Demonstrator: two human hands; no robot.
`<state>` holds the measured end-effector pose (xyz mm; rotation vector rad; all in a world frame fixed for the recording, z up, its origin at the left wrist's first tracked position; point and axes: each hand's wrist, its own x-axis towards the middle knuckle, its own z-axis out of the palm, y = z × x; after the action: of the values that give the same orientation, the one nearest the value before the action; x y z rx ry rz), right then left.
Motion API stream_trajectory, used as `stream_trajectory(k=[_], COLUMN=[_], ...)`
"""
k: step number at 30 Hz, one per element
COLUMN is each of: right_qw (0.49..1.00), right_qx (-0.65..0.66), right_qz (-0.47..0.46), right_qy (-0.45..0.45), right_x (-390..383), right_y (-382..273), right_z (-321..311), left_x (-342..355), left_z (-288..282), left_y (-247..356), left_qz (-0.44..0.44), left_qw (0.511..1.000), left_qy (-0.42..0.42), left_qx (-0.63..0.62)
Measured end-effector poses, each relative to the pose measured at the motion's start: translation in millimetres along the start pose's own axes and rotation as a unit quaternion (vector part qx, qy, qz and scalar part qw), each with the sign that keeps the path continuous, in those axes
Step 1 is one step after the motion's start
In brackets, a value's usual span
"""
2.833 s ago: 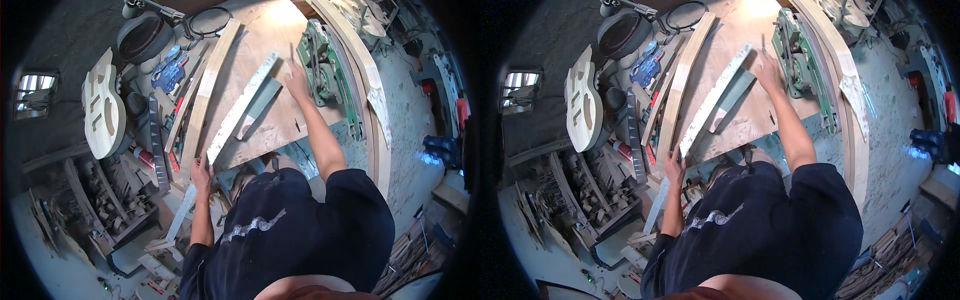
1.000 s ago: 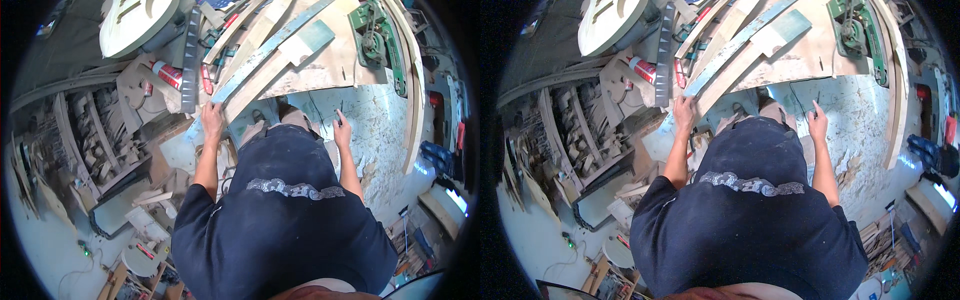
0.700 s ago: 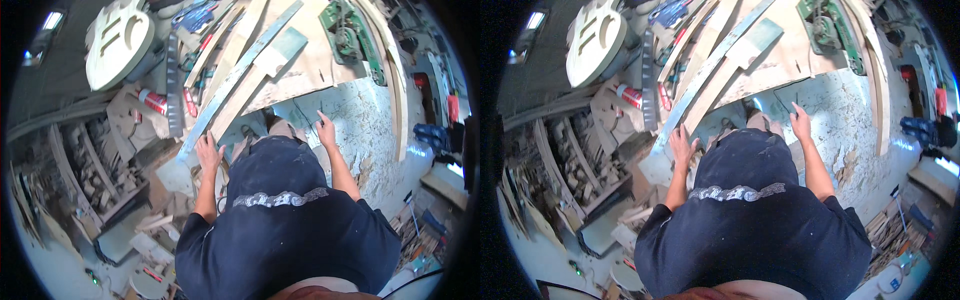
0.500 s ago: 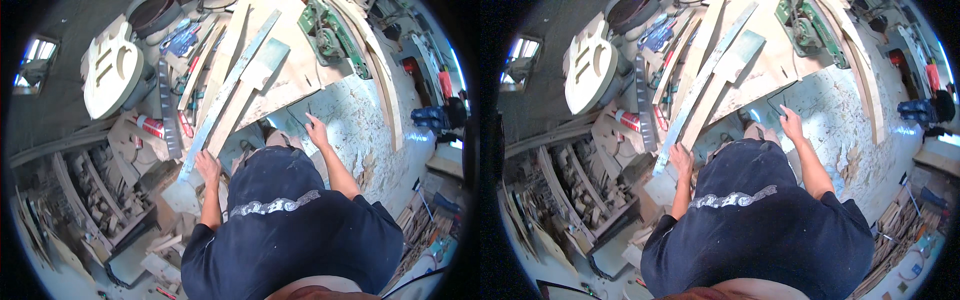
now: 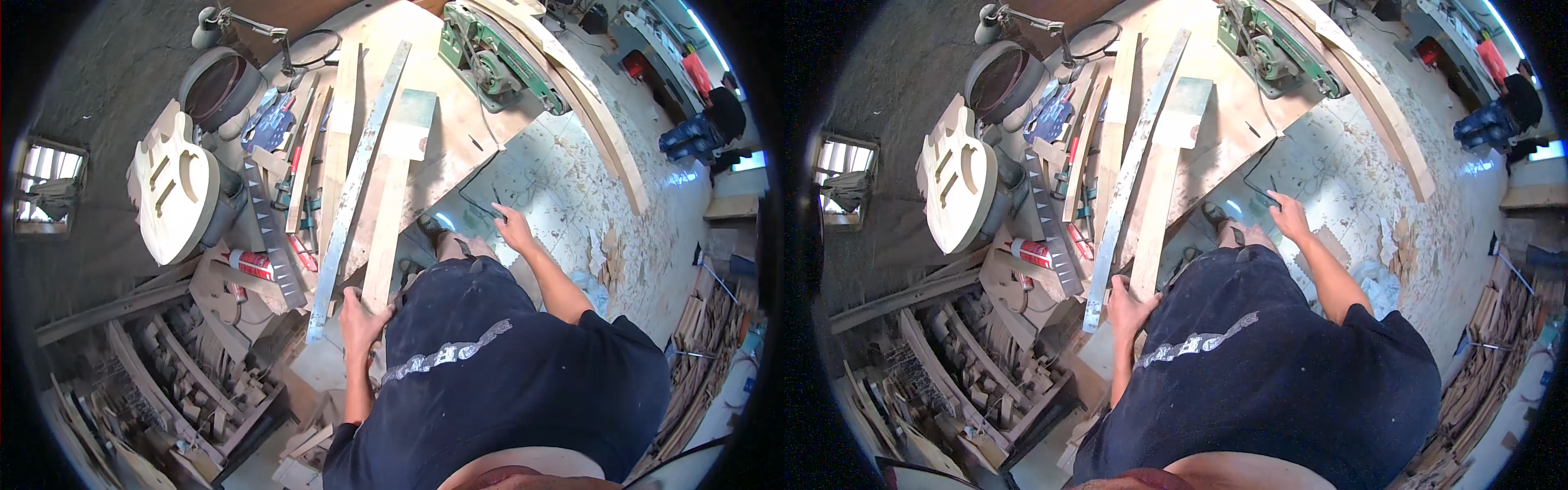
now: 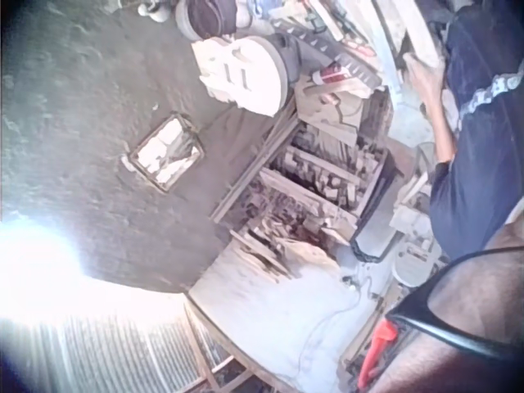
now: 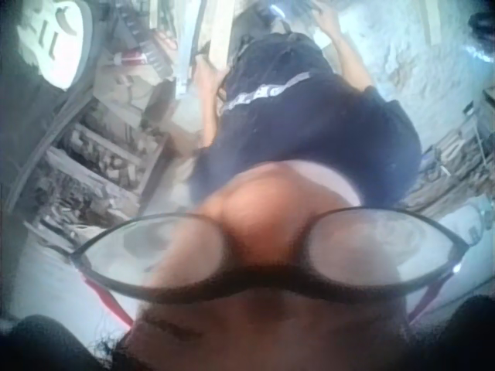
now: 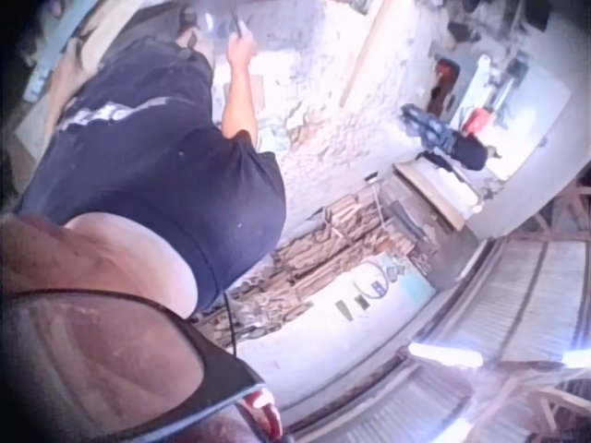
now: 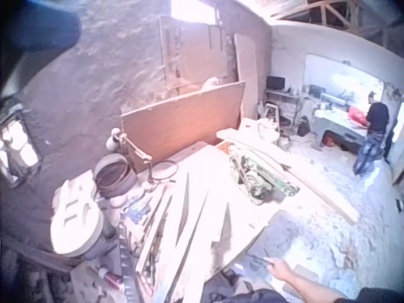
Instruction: The person uses a straightedge and a pencil to measure and mark wood pieces on a workbench, then handles a guitar neck.
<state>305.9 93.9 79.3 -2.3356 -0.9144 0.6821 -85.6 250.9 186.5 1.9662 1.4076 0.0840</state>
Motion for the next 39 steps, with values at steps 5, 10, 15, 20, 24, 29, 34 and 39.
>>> stream_trajectory(k=[5,10,15,20,24,29,34,39], right_qw=[0.999,0.997,0.998,0.999,0.999,0.999,1.0,0.999], right_qx=[-0.005,0.017,0.029,0.018,0.011,0.02,0.007,0.017], right_qz=[-0.045,-0.073,-0.051,-0.042,-0.042,-0.037,-0.023,-0.037], right_qy=[-0.021,-0.005,0.008,0.002,0.016,0.027,0.014,0.019], right_x=[12.3,20.9,16.1,7.2,4.9,5.9,5.8,8.5], right_y=[-20.4,-28.1,-24.8,-22.6,-16.4,-10.7,-15.3,-9.4], right_z=[0.2,-5.2,-5.8,-6.8,-5.8,-2.4,0.0,1.7], left_x=[-1.6,-10.1,-8.8,-6.2,-5.7,-7.0,-10.8,-13.7], left_z=[-29.7,-56.8,-60.4,-60.6,-60.1,-60.9,-59.7,-66.6], left_y=[20.8,62.8,89.0,104.6,103.7,105.3,107.2,101.9], left_qz=[0.006,0.041,0.066,0.087,0.086,0.083,0.069,0.043], left_qw=[0.957,0.852,0.822,0.783,0.781,0.774,0.781,0.772], left_qy=[-0.076,-0.167,-0.184,-0.212,-0.227,-0.23,-0.21,-0.206], left_qx=[-0.28,-0.494,-0.536,-0.578,-0.576,-0.584,-0.584,-0.6])
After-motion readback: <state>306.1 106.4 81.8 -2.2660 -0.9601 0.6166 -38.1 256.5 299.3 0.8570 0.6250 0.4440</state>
